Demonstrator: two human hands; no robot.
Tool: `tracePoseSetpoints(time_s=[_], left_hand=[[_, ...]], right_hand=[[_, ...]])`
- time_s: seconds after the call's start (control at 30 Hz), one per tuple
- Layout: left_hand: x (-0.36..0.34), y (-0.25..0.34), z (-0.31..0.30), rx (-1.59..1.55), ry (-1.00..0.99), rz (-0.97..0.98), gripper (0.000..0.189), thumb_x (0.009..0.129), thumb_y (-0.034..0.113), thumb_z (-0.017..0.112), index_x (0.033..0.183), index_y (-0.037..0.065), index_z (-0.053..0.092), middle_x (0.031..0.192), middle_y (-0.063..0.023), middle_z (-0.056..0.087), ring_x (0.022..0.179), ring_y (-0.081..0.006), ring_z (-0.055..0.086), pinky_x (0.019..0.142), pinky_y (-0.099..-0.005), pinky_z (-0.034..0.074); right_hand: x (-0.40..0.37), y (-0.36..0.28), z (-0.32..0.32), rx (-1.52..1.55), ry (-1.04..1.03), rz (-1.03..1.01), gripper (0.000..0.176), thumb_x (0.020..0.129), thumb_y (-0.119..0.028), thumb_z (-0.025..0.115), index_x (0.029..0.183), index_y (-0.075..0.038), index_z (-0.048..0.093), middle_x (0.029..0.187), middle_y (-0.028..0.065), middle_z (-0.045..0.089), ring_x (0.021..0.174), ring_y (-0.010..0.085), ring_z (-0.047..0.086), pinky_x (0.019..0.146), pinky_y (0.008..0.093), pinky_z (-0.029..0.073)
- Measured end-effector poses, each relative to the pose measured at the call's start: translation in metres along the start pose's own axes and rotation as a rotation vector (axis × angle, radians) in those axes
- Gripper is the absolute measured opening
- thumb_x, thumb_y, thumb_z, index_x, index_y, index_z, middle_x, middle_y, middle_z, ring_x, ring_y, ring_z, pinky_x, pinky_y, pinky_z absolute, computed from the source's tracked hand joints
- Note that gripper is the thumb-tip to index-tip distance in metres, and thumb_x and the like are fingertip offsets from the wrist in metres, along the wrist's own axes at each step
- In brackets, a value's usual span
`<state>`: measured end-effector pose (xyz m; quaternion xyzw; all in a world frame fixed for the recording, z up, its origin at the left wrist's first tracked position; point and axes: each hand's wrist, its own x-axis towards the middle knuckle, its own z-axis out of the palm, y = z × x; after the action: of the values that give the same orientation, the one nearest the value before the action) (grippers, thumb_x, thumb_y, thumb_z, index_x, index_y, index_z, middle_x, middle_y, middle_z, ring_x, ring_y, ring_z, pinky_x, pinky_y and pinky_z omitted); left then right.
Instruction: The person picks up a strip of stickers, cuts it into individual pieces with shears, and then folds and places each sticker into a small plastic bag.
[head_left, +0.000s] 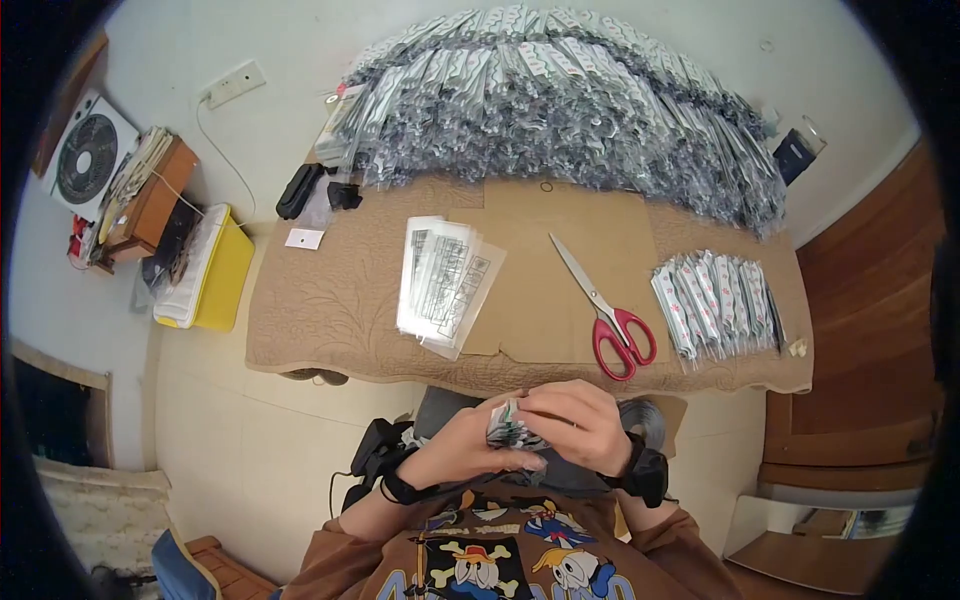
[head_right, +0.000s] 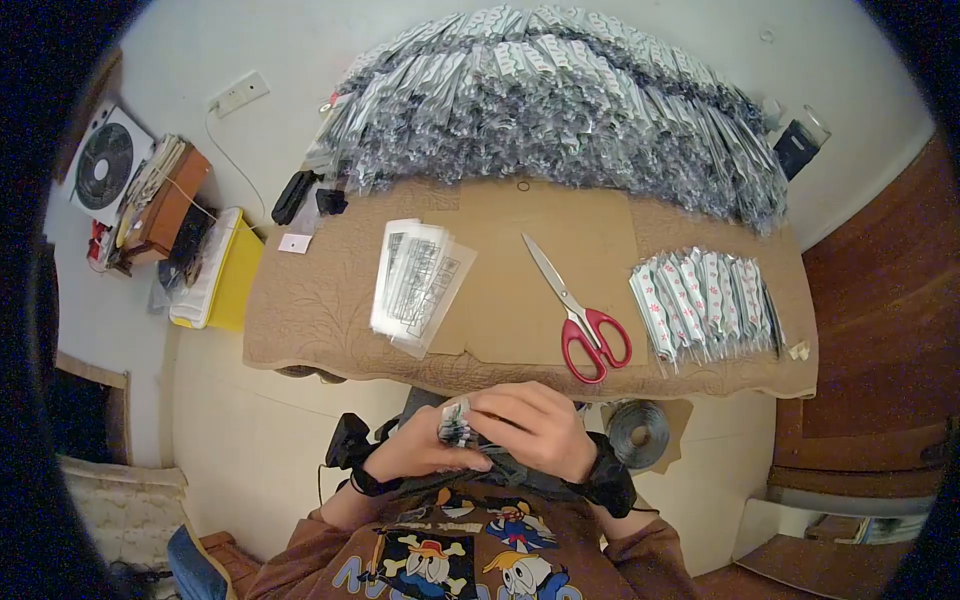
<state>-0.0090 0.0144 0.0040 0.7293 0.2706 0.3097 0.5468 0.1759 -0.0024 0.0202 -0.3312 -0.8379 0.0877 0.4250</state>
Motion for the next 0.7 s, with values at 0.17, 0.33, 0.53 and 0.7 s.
tracePoseSetpoints(time_s=[0.17,0.33,0.53,0.7], left_hand=[[-0.002,0.010,-0.012,-0.262,-0.178,-0.438,0.031,0.084,0.028,0.057,0.102,0.003,0.052,0.068,-0.0054,0.058,0.059,-0.0118,0.053,0.059,-0.0254,0.044],[-0.004,-0.016,-0.017,-0.600,-0.218,-0.384,0.040,0.093,0.031,0.039,0.115,-0.001,0.049,0.089,-0.0065,0.054,0.083,-0.0111,0.053,0.069,-0.0243,0.043],[0.007,0.011,0.008,-0.254,0.257,-0.085,0.045,0.094,0.033,0.034,0.122,0.000,0.043,0.097,-0.0073,0.053,0.096,-0.0171,0.048,0.084,-0.0326,0.039],[0.016,0.024,0.016,-0.754,0.562,-0.255,0.042,0.093,0.029,0.036,0.125,0.002,0.039,0.098,-0.0052,0.050,0.097,-0.0173,0.046,0.087,-0.0351,0.037]], right_hand=[[-0.013,0.004,0.010,-0.034,0.031,-0.026,0.021,0.063,-0.003,0.064,0.084,-0.004,0.063,0.096,0.0085,0.059,0.084,0.0253,0.058,0.070,0.0311,0.047],[-0.014,-0.013,0.009,0.104,0.100,0.161,0.018,0.070,-0.003,0.062,0.087,-0.002,0.060,0.099,0.0097,0.057,0.092,0.0259,0.055,0.076,0.0300,0.045],[-0.014,-0.032,0.047,0.464,0.169,0.653,0.013,0.080,-0.004,0.056,0.092,-0.003,0.056,0.093,0.0093,0.055,0.092,0.0206,0.053,0.077,0.0276,0.042],[-0.001,-0.031,0.035,0.644,-0.138,1.128,0.015,0.078,-0.006,0.058,0.093,-0.005,0.057,0.084,0.0062,0.055,0.076,0.0191,0.056,0.068,0.0276,0.044]])
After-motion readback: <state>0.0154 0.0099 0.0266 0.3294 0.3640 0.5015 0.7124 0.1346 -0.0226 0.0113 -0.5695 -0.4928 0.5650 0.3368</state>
